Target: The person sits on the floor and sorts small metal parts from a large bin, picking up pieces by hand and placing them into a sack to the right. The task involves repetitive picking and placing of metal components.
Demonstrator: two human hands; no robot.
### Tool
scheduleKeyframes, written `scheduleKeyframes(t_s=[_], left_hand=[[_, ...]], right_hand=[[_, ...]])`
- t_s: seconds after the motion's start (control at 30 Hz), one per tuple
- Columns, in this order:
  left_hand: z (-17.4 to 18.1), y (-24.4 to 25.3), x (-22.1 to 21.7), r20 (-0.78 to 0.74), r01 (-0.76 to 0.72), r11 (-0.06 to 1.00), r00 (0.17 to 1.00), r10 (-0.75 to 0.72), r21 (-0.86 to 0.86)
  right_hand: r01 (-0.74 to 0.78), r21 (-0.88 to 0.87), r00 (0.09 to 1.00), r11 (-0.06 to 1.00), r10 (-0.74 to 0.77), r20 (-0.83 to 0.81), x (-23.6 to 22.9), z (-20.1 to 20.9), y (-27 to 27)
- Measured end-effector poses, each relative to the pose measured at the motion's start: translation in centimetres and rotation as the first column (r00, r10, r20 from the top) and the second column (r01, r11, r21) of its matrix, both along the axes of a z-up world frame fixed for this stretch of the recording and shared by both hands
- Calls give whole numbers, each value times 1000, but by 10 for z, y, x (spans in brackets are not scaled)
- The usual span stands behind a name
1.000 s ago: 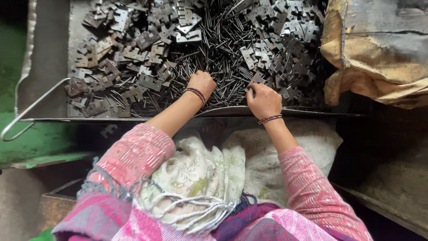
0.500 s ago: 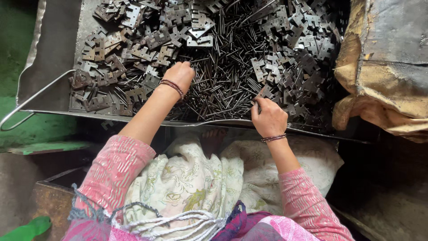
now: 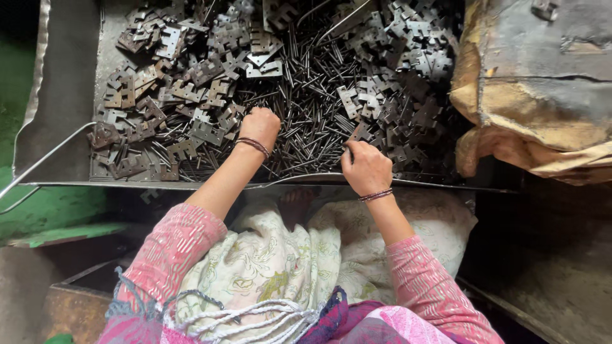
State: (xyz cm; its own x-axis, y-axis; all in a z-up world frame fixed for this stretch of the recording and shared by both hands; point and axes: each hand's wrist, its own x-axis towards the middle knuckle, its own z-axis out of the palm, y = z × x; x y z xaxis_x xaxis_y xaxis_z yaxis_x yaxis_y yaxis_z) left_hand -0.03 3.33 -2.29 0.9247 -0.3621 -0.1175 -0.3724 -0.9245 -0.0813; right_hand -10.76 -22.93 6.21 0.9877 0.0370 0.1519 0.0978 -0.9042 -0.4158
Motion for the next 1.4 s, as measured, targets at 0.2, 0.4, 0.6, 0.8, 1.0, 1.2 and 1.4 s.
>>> scheduleKeyframes(t_s=[0.2,0.4,0.6,0.8,1.0,1.2,1.4], left_hand=[[37,-6,4,-161,-275,744,961,223,-609],[26,-45,-18,-612,-635,223,772,170,-739],[-20,-63,-38,-819,-826,-228,553,-154,-515],[-43,-59,-39,-822,-816,-276,555,-126,-508],[-33,-57,-38,-778,-775,-364,602,-180,-516],[-26,-56,-37,-831,-825,-378,517,-205,-420],[-20,-54,-35,-827,-837,-449,474,-303,-315]], right_hand=[[18,288,999,958,-3,-52,14,-7,-21],[68,-125,945,990,-104,-310,45,-30,-49],[90,-142,909,986,-140,-393,52,-43,-39],[111,-19,932,994,-111,-345,56,-46,-45],[142,135,959,980,-103,-265,59,-37,-38],[54,351,994,935,-17,-108,66,5,-21],[-266,162,945,950,223,241,56,23,34]])
